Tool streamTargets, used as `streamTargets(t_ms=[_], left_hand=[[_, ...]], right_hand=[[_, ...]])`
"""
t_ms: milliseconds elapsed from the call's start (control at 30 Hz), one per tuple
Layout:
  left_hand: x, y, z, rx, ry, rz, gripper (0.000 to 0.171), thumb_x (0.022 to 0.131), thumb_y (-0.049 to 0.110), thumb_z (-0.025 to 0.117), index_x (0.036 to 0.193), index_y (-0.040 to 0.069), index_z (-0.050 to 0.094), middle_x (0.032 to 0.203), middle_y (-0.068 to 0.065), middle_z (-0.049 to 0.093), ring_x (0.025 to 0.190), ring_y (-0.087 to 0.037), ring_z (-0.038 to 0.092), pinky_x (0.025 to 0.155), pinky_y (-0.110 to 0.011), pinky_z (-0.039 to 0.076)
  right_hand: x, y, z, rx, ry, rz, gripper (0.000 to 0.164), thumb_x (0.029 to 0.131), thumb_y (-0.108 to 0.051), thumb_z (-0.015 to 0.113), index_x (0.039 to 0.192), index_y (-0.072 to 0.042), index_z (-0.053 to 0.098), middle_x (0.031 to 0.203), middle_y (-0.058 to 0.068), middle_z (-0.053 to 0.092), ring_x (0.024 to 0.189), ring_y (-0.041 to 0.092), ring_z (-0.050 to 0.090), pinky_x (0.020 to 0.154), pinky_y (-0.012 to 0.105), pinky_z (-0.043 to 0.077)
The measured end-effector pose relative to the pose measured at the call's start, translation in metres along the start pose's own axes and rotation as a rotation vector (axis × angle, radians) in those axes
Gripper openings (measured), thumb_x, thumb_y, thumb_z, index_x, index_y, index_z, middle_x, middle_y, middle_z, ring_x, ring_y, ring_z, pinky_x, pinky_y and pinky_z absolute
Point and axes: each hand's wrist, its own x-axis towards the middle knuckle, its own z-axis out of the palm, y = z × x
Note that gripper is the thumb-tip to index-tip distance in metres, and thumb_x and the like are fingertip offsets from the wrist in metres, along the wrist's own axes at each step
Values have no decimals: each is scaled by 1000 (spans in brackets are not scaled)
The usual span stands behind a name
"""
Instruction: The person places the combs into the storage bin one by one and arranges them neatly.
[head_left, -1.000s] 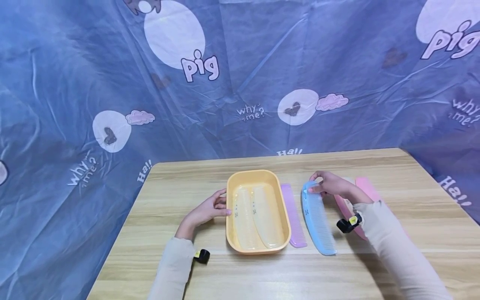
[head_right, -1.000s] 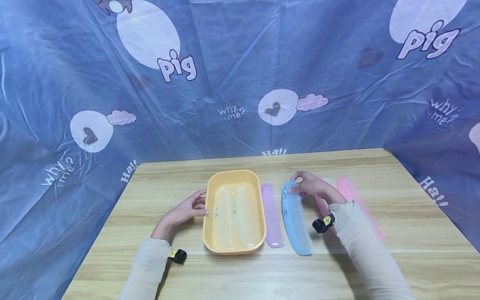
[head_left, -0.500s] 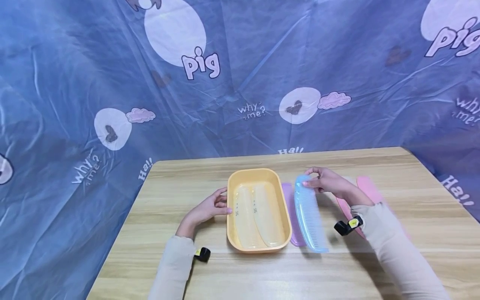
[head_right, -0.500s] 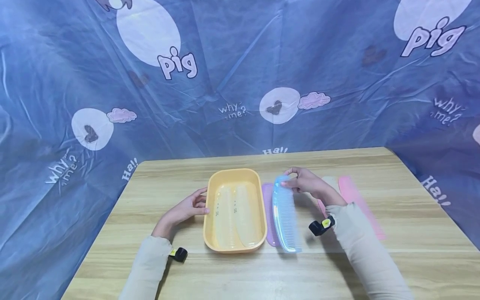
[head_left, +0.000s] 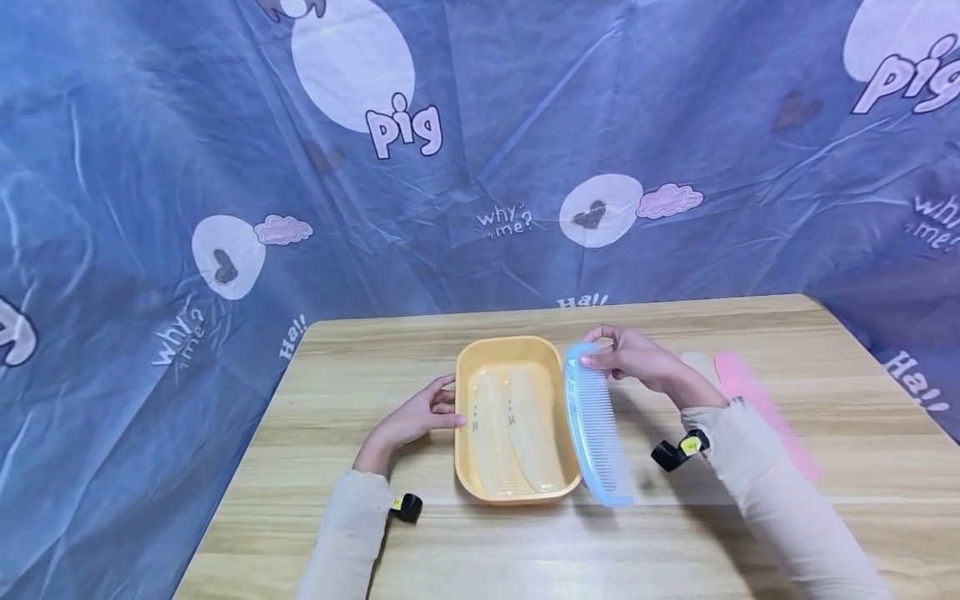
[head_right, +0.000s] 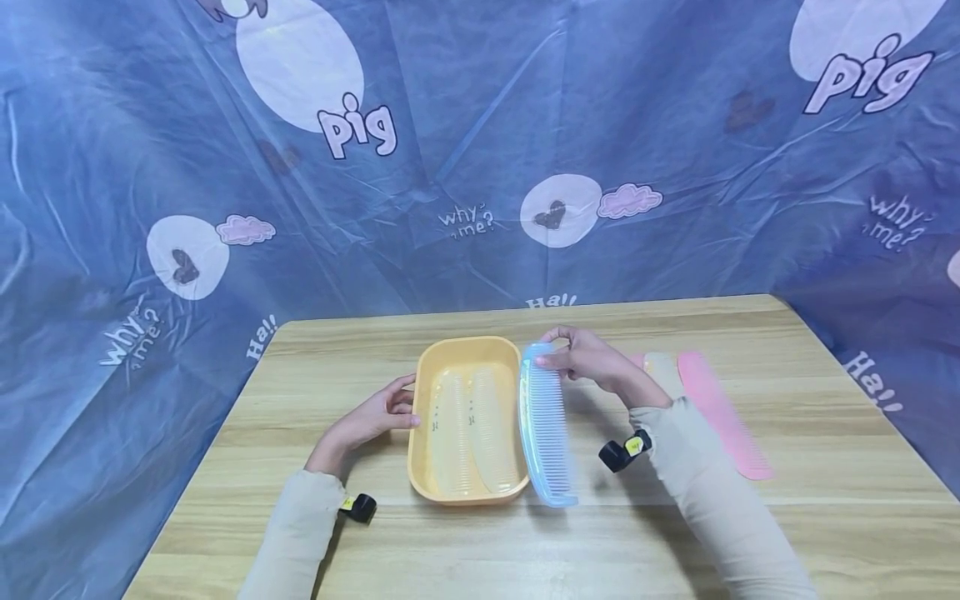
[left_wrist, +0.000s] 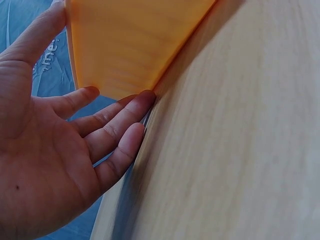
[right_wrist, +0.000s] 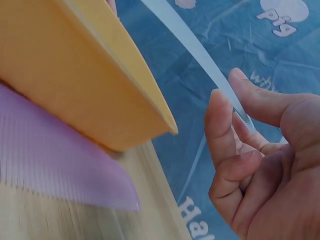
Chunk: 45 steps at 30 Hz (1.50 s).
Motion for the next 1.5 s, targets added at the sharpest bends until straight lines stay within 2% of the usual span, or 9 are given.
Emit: streamTargets(t_ms=[333,667,1033,1333,1500], left_hand=[[-1,0,1,-6,2,4,94,85,25,75,154,6,14,147,-26,40,126,-37,52,108,-43,43],[-1,-2,4,-24,-14,12,95,84,25,75,154,7,14,147,-26,40,126,-36,53,107,-41,44],[-4,-1,5,2,2,18,93,85,24,74,154,6,15,144,-25,44,124,-34,53,108,-44,42],[-5,1,7,-5,-2,19,93,85,26,74,154,7,15,143,-26,44,125,-34,53,108,-43,43],[-6,2,8,-4,9,21,93,85,25,75,154,6,15,143,-26,45,124,-34,53,108,-43,42]], right_hand=[[28,-19,18,-38,23,-9,41,90,-12,66,119,6,44,68,-8,63,59,4,52,52,18,37],[48,-16,40,-79,65,-17,40,88,-12,68,117,5,47,63,-6,61,52,7,49,48,20,37],[50,-14,54,-67,57,-77,37,86,-4,68,115,8,47,73,4,67,58,11,58,55,23,50],[51,-17,59,-121,68,-88,34,85,0,68,112,8,49,71,5,64,60,12,59,55,23,51],[51,-17,62,-179,74,-118,33,85,1,68,111,10,50,75,10,65,61,11,58,55,22,49]])
